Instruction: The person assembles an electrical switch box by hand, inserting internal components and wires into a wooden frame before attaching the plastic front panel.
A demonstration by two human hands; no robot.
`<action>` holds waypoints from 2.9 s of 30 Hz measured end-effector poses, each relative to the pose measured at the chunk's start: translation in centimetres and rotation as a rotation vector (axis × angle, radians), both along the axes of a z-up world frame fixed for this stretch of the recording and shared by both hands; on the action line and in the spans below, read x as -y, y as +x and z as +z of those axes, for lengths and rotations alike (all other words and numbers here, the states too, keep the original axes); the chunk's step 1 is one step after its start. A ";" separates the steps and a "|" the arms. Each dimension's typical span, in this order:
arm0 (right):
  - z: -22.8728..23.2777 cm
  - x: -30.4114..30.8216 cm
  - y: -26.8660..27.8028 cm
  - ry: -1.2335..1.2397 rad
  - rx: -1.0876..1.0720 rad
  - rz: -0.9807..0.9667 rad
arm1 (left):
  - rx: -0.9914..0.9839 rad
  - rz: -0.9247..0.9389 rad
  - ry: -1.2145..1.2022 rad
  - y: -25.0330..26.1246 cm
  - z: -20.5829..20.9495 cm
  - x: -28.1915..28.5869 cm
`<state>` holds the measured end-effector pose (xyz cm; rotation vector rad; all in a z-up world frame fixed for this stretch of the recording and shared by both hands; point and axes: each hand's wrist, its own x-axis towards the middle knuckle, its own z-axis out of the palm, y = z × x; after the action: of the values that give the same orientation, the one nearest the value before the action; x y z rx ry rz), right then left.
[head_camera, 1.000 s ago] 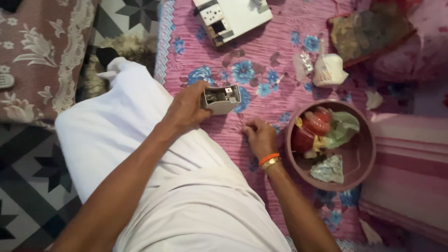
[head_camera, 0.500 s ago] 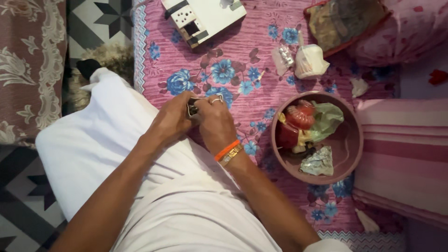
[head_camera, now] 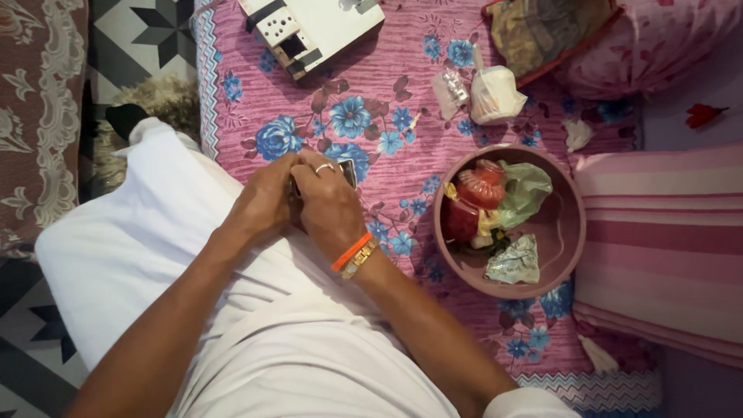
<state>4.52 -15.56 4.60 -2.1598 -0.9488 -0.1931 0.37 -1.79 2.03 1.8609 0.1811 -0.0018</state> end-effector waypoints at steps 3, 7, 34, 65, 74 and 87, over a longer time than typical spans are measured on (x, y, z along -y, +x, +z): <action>2.6 2.5 -0.7 0.051 0.193 0.035 | 0.068 -0.035 0.116 0.7 -0.4 0.0; 6.5 12.4 -1.3 0.103 -0.116 0.014 | 0.125 -0.027 0.014 0.8 -0.6 1.6; 1.4 32.3 9.5 -0.905 -0.247 -0.528 | 0.074 -0.115 0.341 1.3 -2.8 2.2; 0.0 35.9 10.9 -1.149 0.214 -0.433 | -0.046 -0.086 0.207 1.6 -2.3 2.8; 3.3 33.8 11.8 -1.085 0.035 -0.553 | -0.098 -0.070 0.230 1.6 -1.8 2.8; 3.7 21.8 18.2 -0.203 -0.270 -0.219 | 0.004 0.025 0.109 2.1 -1.9 3.9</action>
<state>22.70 -37.36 8.27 -2.4009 -0.5999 0.0935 2.50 -5.65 0.17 1.9667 0.2050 0.0290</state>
